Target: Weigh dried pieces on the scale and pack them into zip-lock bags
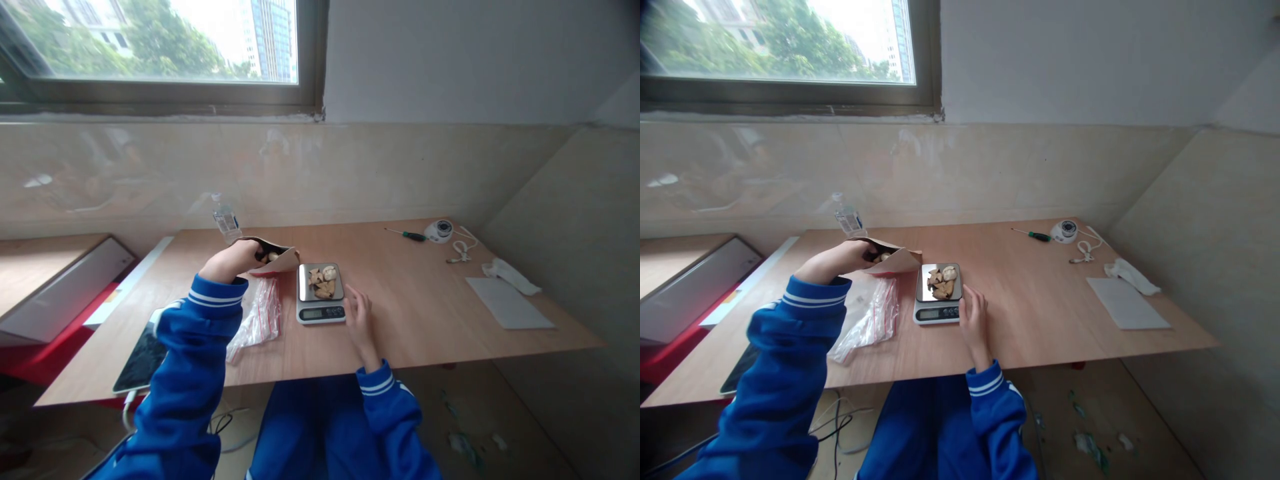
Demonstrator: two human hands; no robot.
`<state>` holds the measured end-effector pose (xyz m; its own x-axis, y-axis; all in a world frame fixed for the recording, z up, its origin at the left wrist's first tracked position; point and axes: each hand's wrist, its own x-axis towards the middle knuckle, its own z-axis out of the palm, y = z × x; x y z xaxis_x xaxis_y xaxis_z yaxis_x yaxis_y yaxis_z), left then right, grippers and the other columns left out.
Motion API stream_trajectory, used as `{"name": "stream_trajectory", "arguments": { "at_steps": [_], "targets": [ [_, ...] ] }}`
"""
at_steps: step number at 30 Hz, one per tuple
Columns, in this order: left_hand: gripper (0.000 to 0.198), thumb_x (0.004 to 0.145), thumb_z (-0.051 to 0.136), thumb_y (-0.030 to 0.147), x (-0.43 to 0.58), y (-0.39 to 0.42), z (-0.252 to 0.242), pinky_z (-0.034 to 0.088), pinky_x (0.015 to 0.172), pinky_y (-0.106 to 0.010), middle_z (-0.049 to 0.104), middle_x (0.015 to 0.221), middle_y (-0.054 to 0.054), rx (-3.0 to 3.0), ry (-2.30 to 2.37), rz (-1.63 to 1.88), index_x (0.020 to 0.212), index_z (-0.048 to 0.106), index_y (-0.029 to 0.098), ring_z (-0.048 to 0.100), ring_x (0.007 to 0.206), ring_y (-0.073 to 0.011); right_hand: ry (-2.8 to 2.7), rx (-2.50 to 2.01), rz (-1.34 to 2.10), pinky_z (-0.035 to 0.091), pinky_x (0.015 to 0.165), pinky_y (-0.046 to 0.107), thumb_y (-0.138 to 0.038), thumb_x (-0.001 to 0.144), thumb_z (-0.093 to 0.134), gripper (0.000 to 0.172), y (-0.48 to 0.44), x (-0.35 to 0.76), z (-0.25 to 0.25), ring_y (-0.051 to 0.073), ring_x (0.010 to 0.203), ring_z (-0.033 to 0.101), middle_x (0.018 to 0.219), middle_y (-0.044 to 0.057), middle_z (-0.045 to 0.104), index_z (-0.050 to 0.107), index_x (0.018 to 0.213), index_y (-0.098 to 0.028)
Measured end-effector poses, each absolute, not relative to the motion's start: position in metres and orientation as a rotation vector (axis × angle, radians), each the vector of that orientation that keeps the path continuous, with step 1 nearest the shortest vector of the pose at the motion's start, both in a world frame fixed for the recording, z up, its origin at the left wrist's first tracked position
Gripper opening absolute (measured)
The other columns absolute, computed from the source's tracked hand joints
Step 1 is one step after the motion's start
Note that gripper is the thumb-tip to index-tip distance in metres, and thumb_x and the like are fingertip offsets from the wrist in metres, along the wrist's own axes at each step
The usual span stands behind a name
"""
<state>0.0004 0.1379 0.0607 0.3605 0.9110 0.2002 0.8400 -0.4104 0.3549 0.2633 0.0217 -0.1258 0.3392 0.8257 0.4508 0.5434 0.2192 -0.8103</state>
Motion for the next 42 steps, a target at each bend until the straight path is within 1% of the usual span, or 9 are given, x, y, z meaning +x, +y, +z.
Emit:
{"name": "stream_trajectory", "arguments": {
  "at_steps": [4,8,18,24,28,32,35,38,42],
  "targets": [
    [0.014,0.068,0.054,0.018,0.001,0.138,0.066,0.049,0.071,-0.028,0.072,0.080,-0.004,2.527,1.511,0.310,0.070,0.068,0.021,0.064,0.072,-0.0198,-1.303,-1.454,0.356,0.048,0.090,0.044,-0.039,0.093,0.043,0.035,0.021,0.265,-0.127,0.024,0.110,0.051,0.118,0.011,0.056,0.055,0.121,-0.022],
    [0.013,0.069,0.056,0.022,0.001,0.142,0.072,0.048,0.070,-0.027,0.072,0.078,-0.003,2.519,1.519,0.254,0.071,0.068,0.020,0.064,0.070,-0.0181,-1.292,-1.455,0.387,0.048,0.089,0.043,-0.039,0.093,0.043,0.035,0.021,0.266,-0.126,0.024,0.109,0.051,0.115,0.011,0.056,0.056,0.119,-0.021],
    [0.035,0.084,0.049,0.048,0.009,0.131,0.088,0.044,0.084,-0.031,0.074,0.086,-0.007,2.623,1.582,0.295,0.081,0.072,0.021,0.065,0.089,-0.0234,-1.176,-1.476,0.415,0.048,0.084,0.040,-0.036,0.092,0.042,0.030,0.018,0.265,-0.127,0.023,0.102,0.054,0.110,0.012,0.059,0.058,0.109,-0.018],
    [0.030,0.086,0.049,0.045,0.009,0.133,0.090,0.043,0.065,-0.029,0.071,0.082,-0.008,2.588,1.708,0.292,0.086,0.066,0.020,0.065,0.076,-0.0229,-1.491,-1.426,0.259,0.043,0.093,0.044,-0.026,0.092,0.040,0.029,0.047,0.263,-0.098,0.024,0.107,0.051,0.111,0.012,0.060,0.063,0.109,-0.018],
    [0.026,0.083,0.055,0.047,0.009,0.123,0.098,0.042,0.061,-0.028,0.067,0.076,-0.005,2.597,1.765,0.536,0.081,0.063,0.021,0.062,0.072,-0.0216,-1.878,-1.344,0.311,0.040,0.098,0.045,-0.021,0.091,0.042,0.030,0.091,0.269,-0.070,0.025,0.113,0.049,0.120,0.009,0.061,0.069,0.104,-0.021],
    [0.026,0.082,0.059,0.047,0.012,0.100,0.104,0.045,0.071,-0.029,0.065,0.085,-0.005,2.465,1.691,1.183,0.084,0.064,0.021,0.060,0.078,-0.0192,-2.070,-1.315,0.430,0.041,0.097,0.045,-0.027,0.092,0.045,0.029,0.117,0.282,-0.069,0.025,0.107,0.055,0.113,0.010,0.066,0.070,0.104,-0.021],
    [0.026,0.083,0.058,0.046,0.022,0.074,0.092,0.047,0.074,-0.027,0.065,0.092,-0.004,2.063,1.553,1.638,0.090,0.066,0.022,0.060,0.079,-0.0153,-2.077,-1.290,0.474,0.040,0.098,0.044,-0.034,0.093,0.046,0.031,0.121,0.291,-0.080,0.026,0.111,0.055,0.118,0.008,0.065,0.067,0.113,-0.023],
    [0.029,0.087,0.053,0.045,0.037,0.052,0.057,0.046,0.062,-0.024,0.066,0.083,-0.002,1.690,1.341,1.666,0.095,0.065,0.021,0.060,0.069,-0.0128,-2.067,-1.278,0.485,0.039,0.098,0.045,-0.038,0.091,0.050,0.035,0.120,0.297,-0.088,0.026,0.116,0.052,0.125,0.007,0.062,0.061,0.122,-0.026],
    [0.025,0.084,0.057,0.044,0.052,0.048,0.009,0.046,0.065,-0.024,0.066,0.080,-0.002,1.569,1.376,1.739,0.087,0.064,0.019,0.060,0.071,-0.0135,-2.047,-1.295,0.477,0.039,0.097,0.043,-0.036,0.089,0.054,0.033,0.123,0.300,-0.089,0.025,0.110,0.053,0.119,0.008,0.063,0.062,0.119,-0.024]
  ]
}}
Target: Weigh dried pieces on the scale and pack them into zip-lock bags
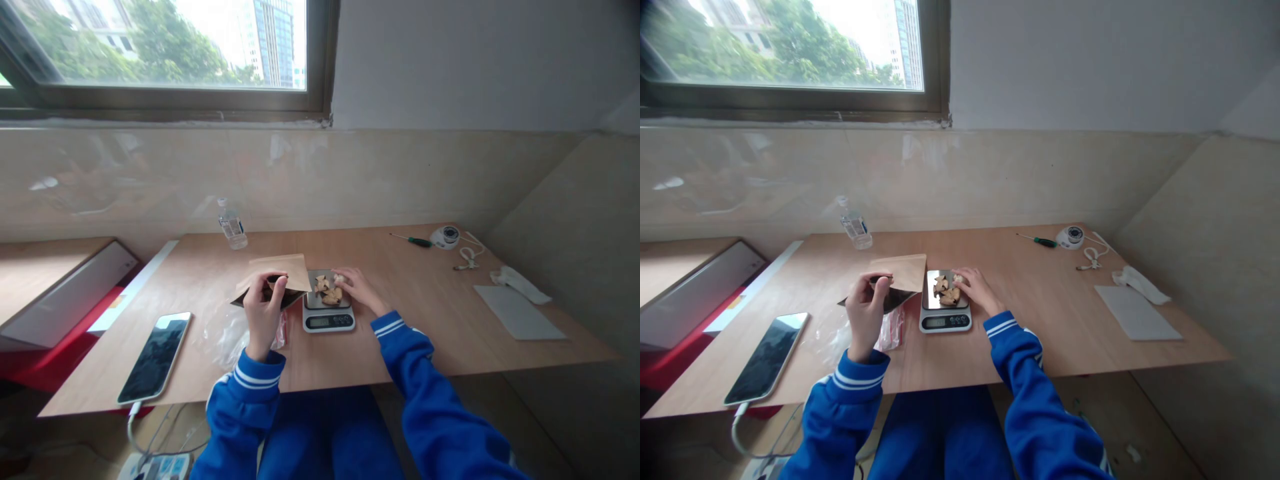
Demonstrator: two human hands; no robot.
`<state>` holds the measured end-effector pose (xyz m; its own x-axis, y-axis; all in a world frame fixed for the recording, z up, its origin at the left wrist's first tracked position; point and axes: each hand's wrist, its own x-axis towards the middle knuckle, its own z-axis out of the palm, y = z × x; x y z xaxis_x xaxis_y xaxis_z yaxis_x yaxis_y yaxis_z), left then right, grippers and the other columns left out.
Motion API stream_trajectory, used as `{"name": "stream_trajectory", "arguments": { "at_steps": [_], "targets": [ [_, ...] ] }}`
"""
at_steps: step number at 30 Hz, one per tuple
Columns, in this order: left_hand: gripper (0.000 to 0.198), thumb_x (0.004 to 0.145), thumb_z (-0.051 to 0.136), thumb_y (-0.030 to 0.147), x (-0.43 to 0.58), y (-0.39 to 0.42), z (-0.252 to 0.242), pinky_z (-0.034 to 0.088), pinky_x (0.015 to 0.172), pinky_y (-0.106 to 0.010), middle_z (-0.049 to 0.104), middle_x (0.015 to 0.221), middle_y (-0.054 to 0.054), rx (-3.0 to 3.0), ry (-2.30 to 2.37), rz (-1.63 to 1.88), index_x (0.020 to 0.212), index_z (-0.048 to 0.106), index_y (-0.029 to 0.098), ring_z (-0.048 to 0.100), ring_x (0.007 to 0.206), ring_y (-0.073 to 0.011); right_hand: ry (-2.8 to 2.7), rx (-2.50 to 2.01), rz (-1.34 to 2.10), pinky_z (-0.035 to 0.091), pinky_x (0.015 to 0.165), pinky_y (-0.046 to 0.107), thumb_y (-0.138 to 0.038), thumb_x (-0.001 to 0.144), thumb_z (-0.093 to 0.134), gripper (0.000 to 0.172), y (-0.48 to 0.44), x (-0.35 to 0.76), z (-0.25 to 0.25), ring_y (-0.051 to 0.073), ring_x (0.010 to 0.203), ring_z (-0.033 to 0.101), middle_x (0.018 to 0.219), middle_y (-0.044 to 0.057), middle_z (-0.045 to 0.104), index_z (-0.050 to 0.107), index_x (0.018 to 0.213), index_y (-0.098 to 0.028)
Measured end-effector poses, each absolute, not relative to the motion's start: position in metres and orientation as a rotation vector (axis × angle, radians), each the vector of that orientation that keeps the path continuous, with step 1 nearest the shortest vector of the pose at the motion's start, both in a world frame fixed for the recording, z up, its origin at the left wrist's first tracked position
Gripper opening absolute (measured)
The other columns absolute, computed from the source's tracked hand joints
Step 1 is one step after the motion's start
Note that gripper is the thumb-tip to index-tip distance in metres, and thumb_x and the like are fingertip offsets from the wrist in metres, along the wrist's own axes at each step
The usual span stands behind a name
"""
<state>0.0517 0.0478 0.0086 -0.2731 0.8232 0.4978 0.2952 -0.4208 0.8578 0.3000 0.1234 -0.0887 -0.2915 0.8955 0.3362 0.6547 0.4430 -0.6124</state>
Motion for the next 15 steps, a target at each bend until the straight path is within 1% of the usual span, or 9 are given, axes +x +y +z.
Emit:
{"name": "stream_trajectory", "arguments": {
  "at_steps": [3,7,9,12,15],
  "targets": [
    [0.024,0.084,0.058,0.043,0.057,0.059,-0.003,0.047,0.068,-0.026,0.066,0.085,-0.003,1.600,1.346,1.739,0.088,0.064,0.020,0.060,0.075,-0.0143,-1.972,-1.332,0.451,0.041,0.094,0.041,-0.032,0.087,0.057,0.030,0.127,0.299,-0.085,0.024,0.106,0.054,0.114,0.007,0.064,0.063,0.114,-0.022],
    [0.027,0.085,0.056,0.045,0.057,0.075,0.007,0.046,0.067,-0.025,0.065,0.084,-0.002,1.641,1.259,1.653,0.089,0.064,0.020,0.060,0.074,-0.0140,-1.928,-1.350,0.460,0.041,0.094,0.039,-0.029,0.086,0.057,0.027,0.129,0.297,-0.083,0.023,0.107,0.054,0.114,0.008,0.063,0.063,0.111,-0.021],
    [0.030,0.086,0.053,0.048,0.055,0.080,0.013,0.046,0.066,-0.025,0.064,0.080,-0.002,1.608,1.198,1.665,0.088,0.063,0.019,0.060,0.073,-0.0139,-1.937,-1.377,0.460,0.042,0.094,0.039,-0.030,0.086,0.056,0.028,0.130,0.296,-0.084,0.023,0.107,0.054,0.113,0.009,0.063,0.063,0.111,-0.020],
    [0.040,0.089,0.042,0.053,0.051,0.089,0.019,0.046,0.067,-0.025,0.063,0.074,-0.002,1.556,1.150,1.738,0.084,0.062,0.018,0.059,0.071,-0.0133,-1.946,-1.428,0.425,0.041,0.095,0.040,-0.032,0.084,0.059,0.031,0.133,0.296,-0.090,0.025,0.107,0.053,0.114,0.010,0.063,0.062,0.112,-0.019],
    [0.047,0.091,0.036,0.056,0.048,0.098,0.023,0.046,0.069,-0.025,0.063,0.074,-0.003,1.524,1.139,1.785,0.080,0.062,0.018,0.059,0.071,-0.0131,-1.903,-1.469,0.426,0.040,0.096,0.042,-0.034,0.082,0.061,0.033,0.137,0.297,-0.098,0.026,0.108,0.053,0.114,0.009,0.062,0.062,0.111,-0.020]
  ]
}}
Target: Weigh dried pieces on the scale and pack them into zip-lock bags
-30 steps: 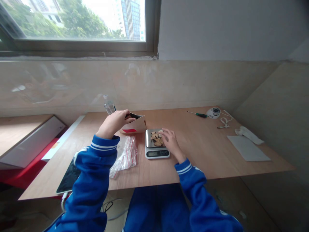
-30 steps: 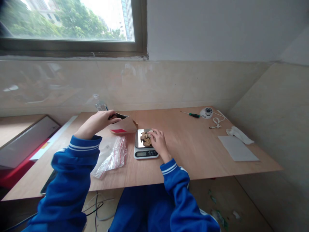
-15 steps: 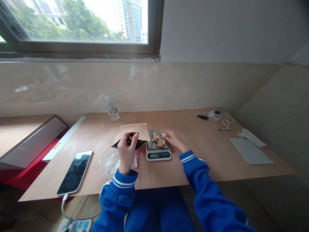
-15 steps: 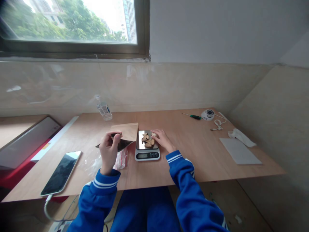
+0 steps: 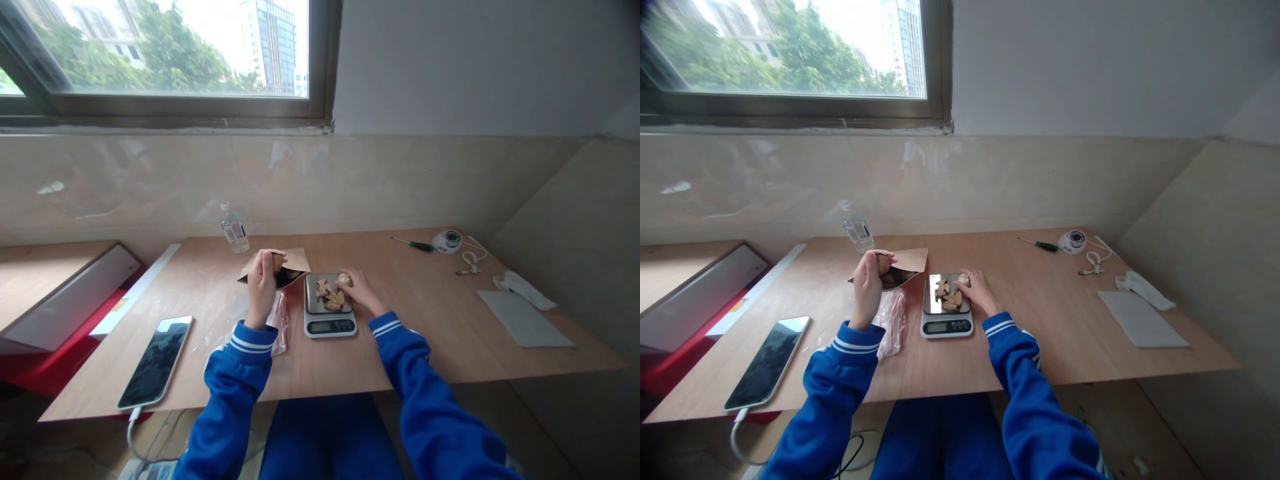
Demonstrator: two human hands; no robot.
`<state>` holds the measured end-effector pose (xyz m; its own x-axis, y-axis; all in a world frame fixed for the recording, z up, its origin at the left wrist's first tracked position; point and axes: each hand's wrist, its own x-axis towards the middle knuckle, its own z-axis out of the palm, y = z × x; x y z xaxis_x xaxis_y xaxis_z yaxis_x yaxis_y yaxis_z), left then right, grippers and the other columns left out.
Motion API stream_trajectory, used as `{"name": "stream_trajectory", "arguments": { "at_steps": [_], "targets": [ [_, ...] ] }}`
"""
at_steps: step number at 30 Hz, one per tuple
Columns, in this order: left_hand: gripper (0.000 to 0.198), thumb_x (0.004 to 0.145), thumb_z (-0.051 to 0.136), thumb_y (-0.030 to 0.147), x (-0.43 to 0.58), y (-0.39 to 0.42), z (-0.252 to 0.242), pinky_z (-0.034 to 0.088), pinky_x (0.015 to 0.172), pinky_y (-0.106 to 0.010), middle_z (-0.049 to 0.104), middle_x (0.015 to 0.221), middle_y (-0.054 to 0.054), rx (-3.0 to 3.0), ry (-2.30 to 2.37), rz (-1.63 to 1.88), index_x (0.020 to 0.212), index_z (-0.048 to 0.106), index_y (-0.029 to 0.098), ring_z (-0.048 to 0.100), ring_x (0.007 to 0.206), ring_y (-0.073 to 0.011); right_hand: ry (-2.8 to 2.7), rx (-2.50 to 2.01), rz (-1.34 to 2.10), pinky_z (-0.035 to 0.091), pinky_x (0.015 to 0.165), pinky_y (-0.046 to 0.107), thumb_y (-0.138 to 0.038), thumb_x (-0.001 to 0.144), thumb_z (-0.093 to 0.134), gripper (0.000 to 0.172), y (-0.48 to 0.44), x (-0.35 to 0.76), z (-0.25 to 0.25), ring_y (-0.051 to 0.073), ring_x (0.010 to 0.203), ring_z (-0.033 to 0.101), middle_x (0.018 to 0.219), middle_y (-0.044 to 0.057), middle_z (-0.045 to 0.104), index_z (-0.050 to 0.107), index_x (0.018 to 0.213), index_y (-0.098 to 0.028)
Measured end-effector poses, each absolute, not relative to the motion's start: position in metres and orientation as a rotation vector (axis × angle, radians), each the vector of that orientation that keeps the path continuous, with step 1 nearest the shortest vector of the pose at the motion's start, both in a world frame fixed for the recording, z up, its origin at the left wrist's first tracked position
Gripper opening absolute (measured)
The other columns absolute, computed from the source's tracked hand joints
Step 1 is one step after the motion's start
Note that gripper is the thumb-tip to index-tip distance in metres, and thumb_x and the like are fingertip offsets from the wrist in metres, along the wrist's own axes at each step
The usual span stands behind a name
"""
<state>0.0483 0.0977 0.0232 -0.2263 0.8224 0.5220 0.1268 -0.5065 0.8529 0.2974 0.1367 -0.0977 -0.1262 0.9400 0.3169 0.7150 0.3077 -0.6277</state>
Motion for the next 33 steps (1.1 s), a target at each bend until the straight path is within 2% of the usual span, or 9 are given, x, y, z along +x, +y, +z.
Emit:
{"name": "stream_trajectory", "arguments": {
  "at_steps": [4,7,13,19,24,27,30,33],
  "targets": [
    [0.056,0.090,0.029,0.061,0.049,0.108,0.032,0.045,0.069,-0.026,0.063,0.072,-0.004,1.477,1.147,1.777,0.072,0.062,0.018,0.058,0.071,-0.0142,-1.737,-1.489,0.486,0.043,0.094,0.041,-0.034,0.077,0.066,0.033,0.144,0.299,-0.104,0.023,0.100,0.056,0.108,0.008,0.056,0.061,0.107,-0.020],
    [0.060,0.090,0.027,0.062,0.049,0.113,0.036,0.045,0.067,-0.027,0.061,0.068,-0.005,1.476,1.199,1.761,0.067,0.062,0.019,0.056,0.068,-0.0148,-1.566,-1.457,0.486,0.045,0.094,0.041,-0.035,0.077,0.065,0.033,0.148,0.297,-0.105,0.021,0.096,0.056,0.113,0.009,0.046,0.059,0.106,-0.020],
    [0.059,0.089,0.026,0.064,0.048,0.117,0.036,0.047,0.076,-0.030,0.061,0.070,-0.005,1.453,1.139,1.764,0.064,0.057,0.020,0.059,0.072,-0.0162,-1.599,-1.340,0.540,0.042,0.099,0.048,-0.034,0.086,0.052,0.031,0.150,0.284,-0.105,0.023,0.105,0.049,0.110,0.009,0.043,0.052,0.115,-0.022],
    [0.055,0.087,0.033,0.064,0.046,0.115,0.035,0.047,0.070,-0.028,0.062,0.069,-0.005,1.433,1.137,1.714,0.064,0.056,0.020,0.059,0.070,-0.0154,-1.665,-1.363,0.444,0.036,0.107,0.039,-0.019,0.079,0.058,0.027,0.145,0.272,-0.095,0.021,0.115,0.043,0.111,0.005,0.036,0.063,0.105,-0.026],
    [0.055,0.088,0.033,0.061,0.046,0.115,0.032,0.045,0.066,-0.026,0.062,0.069,-0.004,1.400,1.195,1.727,0.066,0.060,0.019,0.056,0.065,-0.0138,-1.768,-1.319,0.446,0.037,0.105,0.041,-0.026,0.081,0.062,0.020,0.145,0.271,-0.090,0.021,0.107,0.047,0.102,0.005,0.040,0.070,0.099,-0.024],
    [0.056,0.086,0.035,0.065,0.047,0.114,0.032,0.045,0.064,-0.027,0.062,0.068,-0.005,1.410,1.212,1.721,0.066,0.060,0.019,0.056,0.065,-0.0147,-1.767,-1.287,0.520,0.040,0.103,0.040,-0.034,0.090,0.050,0.028,0.142,0.271,-0.092,0.020,0.105,0.051,0.101,0.006,0.044,0.070,0.105,-0.022],
    [0.055,0.085,0.036,0.066,0.048,0.114,0.032,0.045,0.062,-0.027,0.062,0.069,-0.005,1.416,1.201,1.713,0.066,0.059,0.019,0.057,0.067,-0.0156,-1.726,-1.222,0.637,0.041,0.103,0.038,-0.036,0.095,0.039,0.036,0.136,0.272,-0.094,0.019,0.110,0.054,0.110,0.008,0.054,0.066,0.115,-0.022],
    [0.054,0.086,0.036,0.064,0.048,0.115,0.031,0.044,0.061,-0.027,0.061,0.067,-0.004,1.430,1.191,1.707,0.066,0.058,0.019,0.056,0.066,-0.0154,-1.706,-1.156,0.779,0.034,0.109,0.043,-0.037,0.094,0.043,0.036,0.128,0.272,-0.090,0.021,0.126,0.048,0.126,0.008,0.059,0.061,0.123,-0.024]
  ]
}}
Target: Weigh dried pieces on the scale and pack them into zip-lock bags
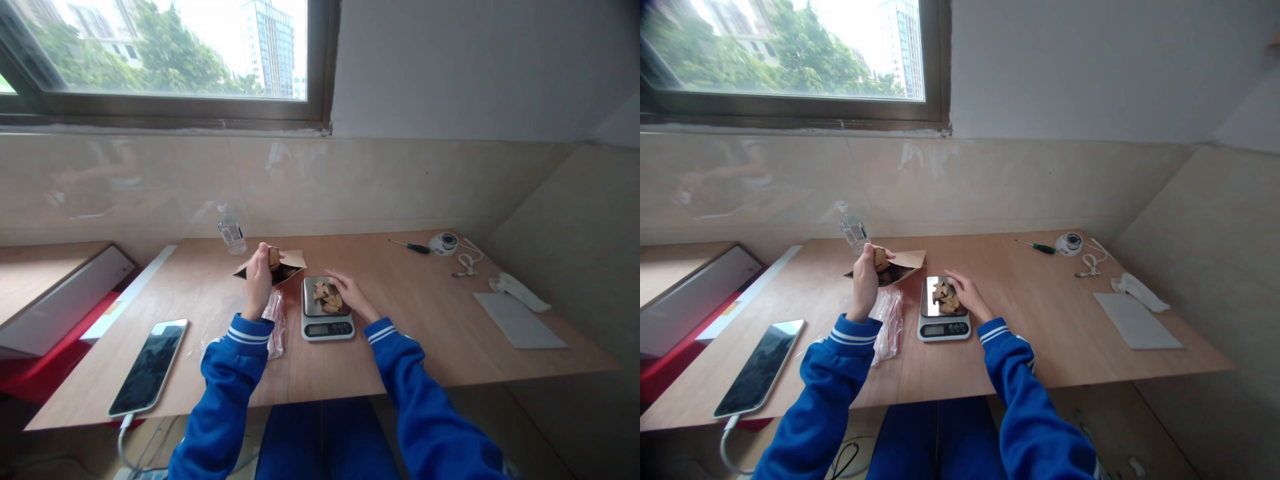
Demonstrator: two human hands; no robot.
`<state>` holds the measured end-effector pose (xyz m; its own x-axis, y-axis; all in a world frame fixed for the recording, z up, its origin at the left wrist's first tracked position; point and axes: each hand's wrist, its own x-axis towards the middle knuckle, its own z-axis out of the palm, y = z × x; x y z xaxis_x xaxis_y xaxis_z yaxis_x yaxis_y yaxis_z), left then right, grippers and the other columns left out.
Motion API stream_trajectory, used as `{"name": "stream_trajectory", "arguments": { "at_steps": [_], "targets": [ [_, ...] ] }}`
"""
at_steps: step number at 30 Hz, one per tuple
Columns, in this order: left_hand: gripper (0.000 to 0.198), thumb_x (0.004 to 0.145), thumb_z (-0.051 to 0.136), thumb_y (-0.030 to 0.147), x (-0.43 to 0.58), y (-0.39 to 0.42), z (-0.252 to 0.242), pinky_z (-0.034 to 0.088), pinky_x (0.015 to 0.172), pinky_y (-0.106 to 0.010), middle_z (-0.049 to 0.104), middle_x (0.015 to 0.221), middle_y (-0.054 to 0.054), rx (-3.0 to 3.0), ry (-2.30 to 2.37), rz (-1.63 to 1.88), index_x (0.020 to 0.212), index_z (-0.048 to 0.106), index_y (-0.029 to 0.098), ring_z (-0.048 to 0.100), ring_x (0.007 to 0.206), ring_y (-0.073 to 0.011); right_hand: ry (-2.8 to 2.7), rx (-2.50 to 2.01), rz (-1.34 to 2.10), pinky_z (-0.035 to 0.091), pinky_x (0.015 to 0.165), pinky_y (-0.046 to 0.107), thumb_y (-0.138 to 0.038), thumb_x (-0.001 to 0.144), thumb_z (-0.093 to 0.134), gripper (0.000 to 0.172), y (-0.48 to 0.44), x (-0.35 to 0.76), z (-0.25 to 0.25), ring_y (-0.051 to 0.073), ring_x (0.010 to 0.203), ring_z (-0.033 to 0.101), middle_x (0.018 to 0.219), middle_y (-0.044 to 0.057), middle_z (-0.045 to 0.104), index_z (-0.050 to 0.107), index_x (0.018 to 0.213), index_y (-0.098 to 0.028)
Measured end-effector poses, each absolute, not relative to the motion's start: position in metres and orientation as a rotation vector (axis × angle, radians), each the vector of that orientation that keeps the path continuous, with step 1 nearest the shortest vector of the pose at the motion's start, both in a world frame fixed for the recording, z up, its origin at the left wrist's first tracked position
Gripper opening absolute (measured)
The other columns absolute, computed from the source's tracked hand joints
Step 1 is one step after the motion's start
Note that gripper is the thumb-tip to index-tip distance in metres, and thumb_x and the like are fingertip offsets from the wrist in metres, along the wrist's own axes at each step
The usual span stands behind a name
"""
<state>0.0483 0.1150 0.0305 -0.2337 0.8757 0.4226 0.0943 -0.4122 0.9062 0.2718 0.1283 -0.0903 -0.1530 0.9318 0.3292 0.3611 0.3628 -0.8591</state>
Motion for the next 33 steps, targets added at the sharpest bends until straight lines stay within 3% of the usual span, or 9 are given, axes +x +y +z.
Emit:
{"name": "stream_trajectory", "arguments": {
  "at_steps": [4,10,15,22,28,33],
  "targets": [
    [0.054,0.086,0.035,0.065,0.048,0.116,0.030,0.044,0.063,-0.027,0.062,0.068,-0.004,1.424,1.204,1.702,0.067,0.058,0.020,0.056,0.067,-0.0156,-1.677,-1.139,0.904,0.032,0.110,0.049,-0.037,0.090,0.050,0.036,0.118,0.272,-0.076,0.024,0.135,0.039,0.133,0.005,0.057,0.061,0.123,-0.026],
    [0.056,0.084,0.036,0.067,0.048,0.115,0.029,0.044,0.063,-0.027,0.063,0.070,-0.005,1.442,1.232,1.689,0.066,0.058,0.019,0.055,0.066,-0.0155,-1.498,-1.110,0.801,0.042,0.104,0.043,-0.028,0.090,0.045,0.032,0.116,0.274,-0.048,0.022,0.117,0.057,0.119,0.005,0.066,0.067,0.112,-0.023],
    [0.053,0.087,0.036,0.063,0.049,0.114,0.024,0.043,0.065,-0.027,0.063,0.071,-0.005,1.457,1.231,1.661,0.070,0.060,0.019,0.056,0.067,-0.0153,-1.675,-1.071,0.735,0.043,0.102,0.039,-0.025,0.090,0.045,0.033,0.115,0.258,-0.025,0.019,0.117,0.056,0.123,0.004,0.063,0.063,0.118,-0.025],
    [0.051,0.086,0.037,0.063,0.048,0.118,0.016,0.043,0.065,-0.026,0.060,0.071,-0.003,1.452,1.215,1.661,0.074,0.058,0.018,0.054,0.066,-0.0136,-2.091,-0.791,0.580,0.031,0.112,0.043,-0.031,0.078,0.069,0.065,0.112,0.197,0.001,0.023,0.135,0.037,0.143,0.008,0.044,0.042,0.137,-0.027],
    [0.050,0.087,0.035,0.063,0.039,0.111,0.022,0.042,0.063,-0.025,0.057,0.069,-0.002,1.513,1.242,1.675,0.071,0.054,0.019,0.052,0.063,-0.0133,-2.085,-0.882,0.480,0.043,0.102,0.039,-0.012,0.084,0.056,0.038,0.128,0.182,-0.006,0.021,0.117,0.055,0.125,0.007,0.061,0.060,0.121,-0.022],
    [0.037,0.089,0.043,0.054,0.025,0.090,0.041,0.043,0.065,-0.024,0.059,0.073,0.000,1.646,1.331,1.731,0.081,0.056,0.020,0.055,0.069,-0.0124,-2.008,-0.971,0.464,0.049,0.094,0.036,-0.009,0.085,0.051,0.035,0.136,0.192,-0.006,0.019,0.102,0.064,0.107,-0.001,0.071,0.070,0.105,-0.030]
  ]
}}
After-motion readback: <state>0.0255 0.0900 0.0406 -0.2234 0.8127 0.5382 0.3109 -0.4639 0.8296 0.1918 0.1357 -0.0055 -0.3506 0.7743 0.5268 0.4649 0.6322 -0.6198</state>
